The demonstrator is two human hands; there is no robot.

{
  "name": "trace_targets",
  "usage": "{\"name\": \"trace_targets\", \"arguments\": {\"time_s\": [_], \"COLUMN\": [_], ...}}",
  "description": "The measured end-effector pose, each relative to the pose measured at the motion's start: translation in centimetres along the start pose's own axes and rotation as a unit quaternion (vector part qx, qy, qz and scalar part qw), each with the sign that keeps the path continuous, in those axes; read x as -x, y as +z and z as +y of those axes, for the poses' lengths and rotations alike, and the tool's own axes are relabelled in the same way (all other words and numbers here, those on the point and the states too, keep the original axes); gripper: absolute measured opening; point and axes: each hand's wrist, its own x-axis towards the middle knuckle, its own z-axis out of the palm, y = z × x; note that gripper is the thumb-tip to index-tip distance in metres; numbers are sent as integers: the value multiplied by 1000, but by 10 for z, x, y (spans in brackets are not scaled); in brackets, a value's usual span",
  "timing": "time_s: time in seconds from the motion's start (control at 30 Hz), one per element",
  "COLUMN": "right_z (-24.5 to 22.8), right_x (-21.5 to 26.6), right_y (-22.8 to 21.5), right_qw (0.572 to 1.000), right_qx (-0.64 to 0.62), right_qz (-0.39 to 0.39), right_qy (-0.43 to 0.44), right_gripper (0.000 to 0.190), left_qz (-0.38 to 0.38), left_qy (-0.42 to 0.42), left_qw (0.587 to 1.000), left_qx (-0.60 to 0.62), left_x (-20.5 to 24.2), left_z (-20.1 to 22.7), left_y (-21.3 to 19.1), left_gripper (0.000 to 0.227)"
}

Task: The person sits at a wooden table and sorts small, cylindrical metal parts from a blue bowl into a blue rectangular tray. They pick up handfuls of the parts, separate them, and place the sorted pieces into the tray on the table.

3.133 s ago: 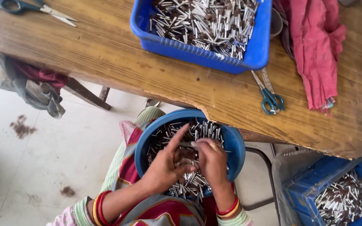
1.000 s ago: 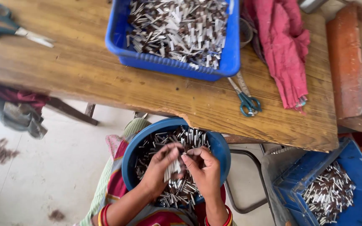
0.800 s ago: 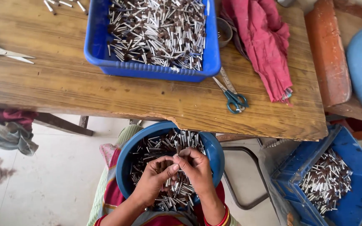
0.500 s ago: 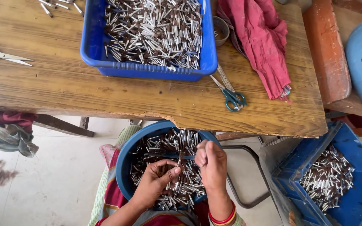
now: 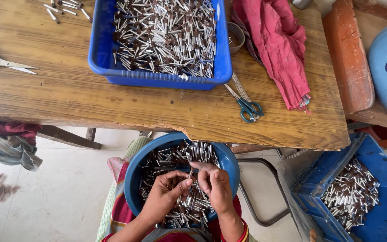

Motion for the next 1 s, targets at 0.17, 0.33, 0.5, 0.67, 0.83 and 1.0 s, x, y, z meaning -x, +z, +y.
{"name": "trace_targets", "arguments": {"time_s": [0.17,0.33,0.5,0.67,0.83,1.0], "right_z": [-7,-1,7,7,8,3], "right_x": [-8,-7,-10,-10,-9,-14], "right_y": [7,6,2,-3,-9,-4], "right_qw": [998,992,994,986,984,978], "right_qx": [24,-10,59,71,-56,-51], "right_qz": [19,57,-5,78,52,87], "right_qy": [58,116,90,129,161,180], "right_gripper": [63,45,23,16,20,19], "left_qz": [-6,2,11,39,78,71], "left_qy": [19,-8,-14,-125,-142,-131], "left_qw": [1000,1000,999,974,952,954], "left_qx": [3,5,34,184,261,261], "left_x": [-1,2,1,-7,-11,-12], "left_z": [-3,5,7,-2,-12,-13], "left_y": [1,0,-1,-11,-21,-19], "left_gripper": [23,24,25,25,25,24]}}
